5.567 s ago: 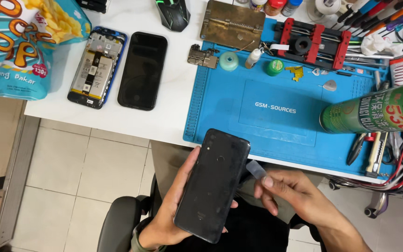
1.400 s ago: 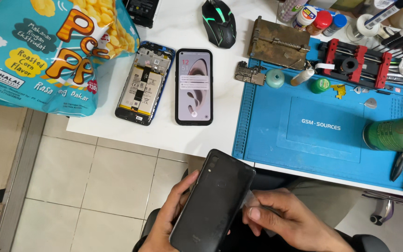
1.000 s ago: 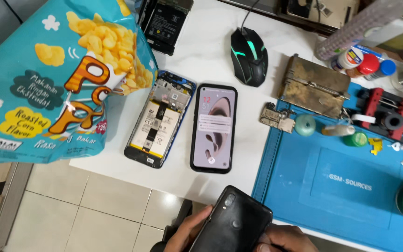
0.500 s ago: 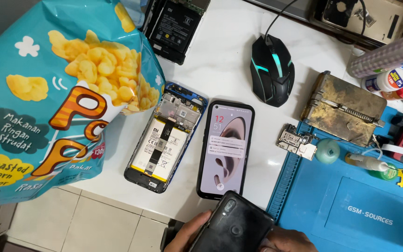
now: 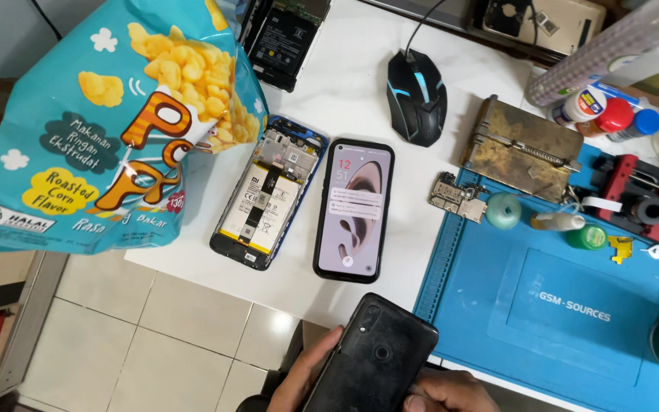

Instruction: The person uses a metal prying tool to separate the back cover of a black smartphone. They then spray a cleaning agent along the seam and continue to pry the cover open, eventually detaching it from the phone body.

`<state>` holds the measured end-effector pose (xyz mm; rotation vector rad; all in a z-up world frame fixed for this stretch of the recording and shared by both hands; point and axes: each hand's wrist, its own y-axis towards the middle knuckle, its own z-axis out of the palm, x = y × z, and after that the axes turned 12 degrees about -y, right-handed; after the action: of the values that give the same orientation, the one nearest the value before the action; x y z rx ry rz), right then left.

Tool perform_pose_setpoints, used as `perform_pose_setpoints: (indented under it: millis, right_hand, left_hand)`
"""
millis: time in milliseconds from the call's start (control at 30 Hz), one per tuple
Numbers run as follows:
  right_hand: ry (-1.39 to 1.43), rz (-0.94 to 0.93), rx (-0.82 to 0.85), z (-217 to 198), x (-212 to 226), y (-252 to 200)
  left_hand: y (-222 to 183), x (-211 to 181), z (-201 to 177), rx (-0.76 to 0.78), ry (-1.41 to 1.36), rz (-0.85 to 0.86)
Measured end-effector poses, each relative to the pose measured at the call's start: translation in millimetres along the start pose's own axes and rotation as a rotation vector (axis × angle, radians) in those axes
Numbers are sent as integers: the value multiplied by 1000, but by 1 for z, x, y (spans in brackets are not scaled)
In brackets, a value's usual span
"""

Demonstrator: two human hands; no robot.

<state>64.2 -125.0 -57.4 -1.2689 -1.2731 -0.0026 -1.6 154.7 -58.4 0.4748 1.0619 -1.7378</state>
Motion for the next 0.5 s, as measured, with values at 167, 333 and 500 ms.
perform_pose_setpoints:
  millis: [167, 333, 500]
  right_hand:
    - [328, -335, -32, -8, 19, -24]
    - [413, -312, 38, -25, 1, -49]
    - [330, -331, 8, -41, -7, -67]
  left_hand:
    - [-19, 13, -3, 129, 52, 44]
    - [-37, 16, 29, 82, 73, 97]
    - [-44, 30, 41, -6, 126, 96]
